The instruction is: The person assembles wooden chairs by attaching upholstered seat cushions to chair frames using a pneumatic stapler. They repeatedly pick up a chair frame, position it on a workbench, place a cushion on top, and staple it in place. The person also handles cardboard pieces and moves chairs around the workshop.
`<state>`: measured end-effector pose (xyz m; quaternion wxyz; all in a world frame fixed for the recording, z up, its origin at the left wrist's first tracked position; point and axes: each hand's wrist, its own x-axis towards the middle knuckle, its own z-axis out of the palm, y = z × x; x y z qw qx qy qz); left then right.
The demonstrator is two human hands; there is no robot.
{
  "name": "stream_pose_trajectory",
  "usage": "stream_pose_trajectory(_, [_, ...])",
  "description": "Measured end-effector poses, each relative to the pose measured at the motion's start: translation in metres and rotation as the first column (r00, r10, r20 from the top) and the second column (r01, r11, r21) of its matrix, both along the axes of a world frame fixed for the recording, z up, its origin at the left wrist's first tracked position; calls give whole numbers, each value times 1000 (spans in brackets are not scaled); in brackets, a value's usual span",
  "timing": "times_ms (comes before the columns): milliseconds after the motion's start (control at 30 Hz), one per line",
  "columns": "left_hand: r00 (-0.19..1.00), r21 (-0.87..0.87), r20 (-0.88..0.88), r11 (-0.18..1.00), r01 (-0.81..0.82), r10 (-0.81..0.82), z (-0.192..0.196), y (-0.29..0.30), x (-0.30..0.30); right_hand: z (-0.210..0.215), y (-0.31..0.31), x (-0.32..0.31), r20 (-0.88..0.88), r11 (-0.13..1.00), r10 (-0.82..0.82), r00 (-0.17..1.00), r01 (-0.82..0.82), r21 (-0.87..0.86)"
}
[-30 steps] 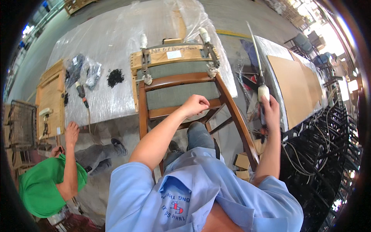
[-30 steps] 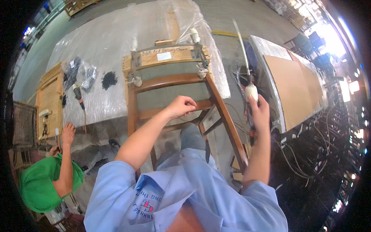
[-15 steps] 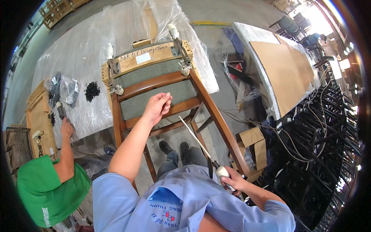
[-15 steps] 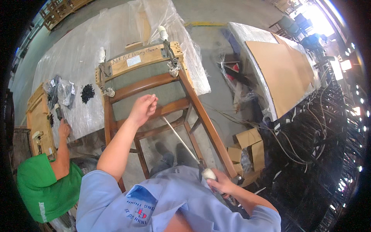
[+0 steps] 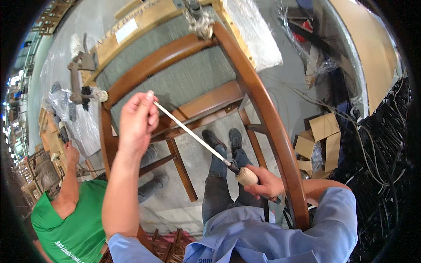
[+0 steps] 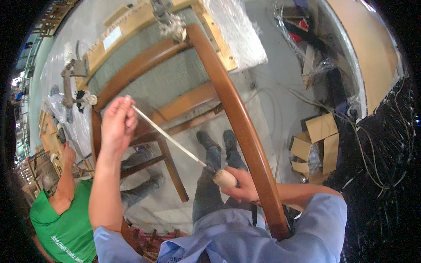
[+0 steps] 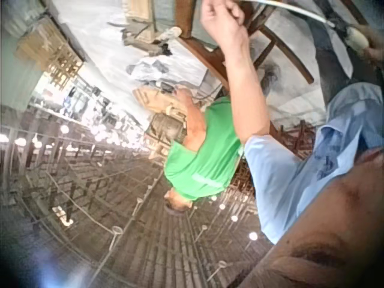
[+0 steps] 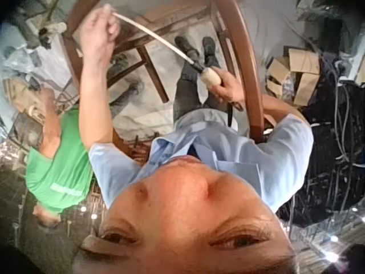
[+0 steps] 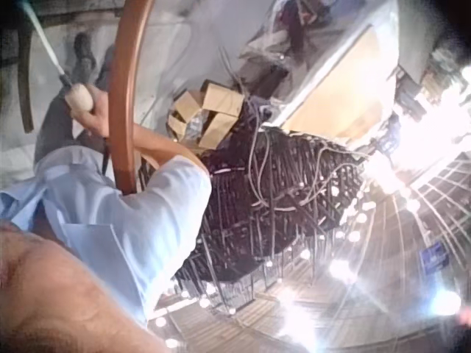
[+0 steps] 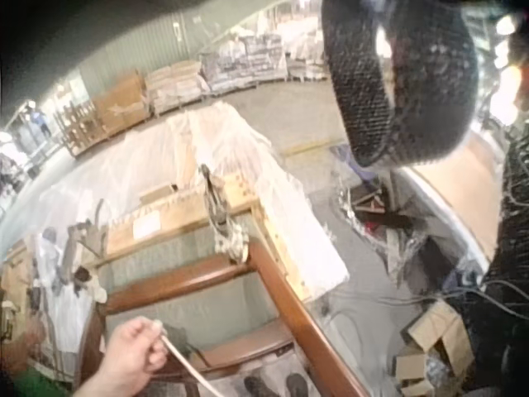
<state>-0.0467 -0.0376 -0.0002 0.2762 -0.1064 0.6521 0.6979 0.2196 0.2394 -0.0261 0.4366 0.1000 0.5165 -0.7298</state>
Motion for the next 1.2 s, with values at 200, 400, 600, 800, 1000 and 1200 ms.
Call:
stream_pose_trajectory(200, [1000, -45, -24, 999, 18, -20, 12, 1, -6, -40, 10, -12, -67, 989, 35, 997, -44, -139])
stream_pose_trajectory(400, [998, -58, -50, 998, 25, -28, 10, 1, -2, -54, 13, 0, 273, 901, 27, 962, 95, -424])
stream_pose_trajectory(600, [996, 76, 59, 995, 61, -66, 3, 11, 5, -40, 12, 0, 198, 920, -33, 980, 107, -377])
stream_pose_trajectory(800, [988, -40, 74, 989, 140, -137, 3, 17, 17, -26, 5, -2, 117, 962, -195, 974, 213, -170])
stream_pose_trajectory(1000, [990, -75, 47, 988, 133, -130, 0, 22, 19, -40, 2, 6, 242, 913, -386, 890, 406, -39])
stream_pose_trajectory(1200, [987, -39, 41, 987, 157, -155, 0, 18, 19, -54, -8, 17, 219, 848, -498, 839, 524, -81])
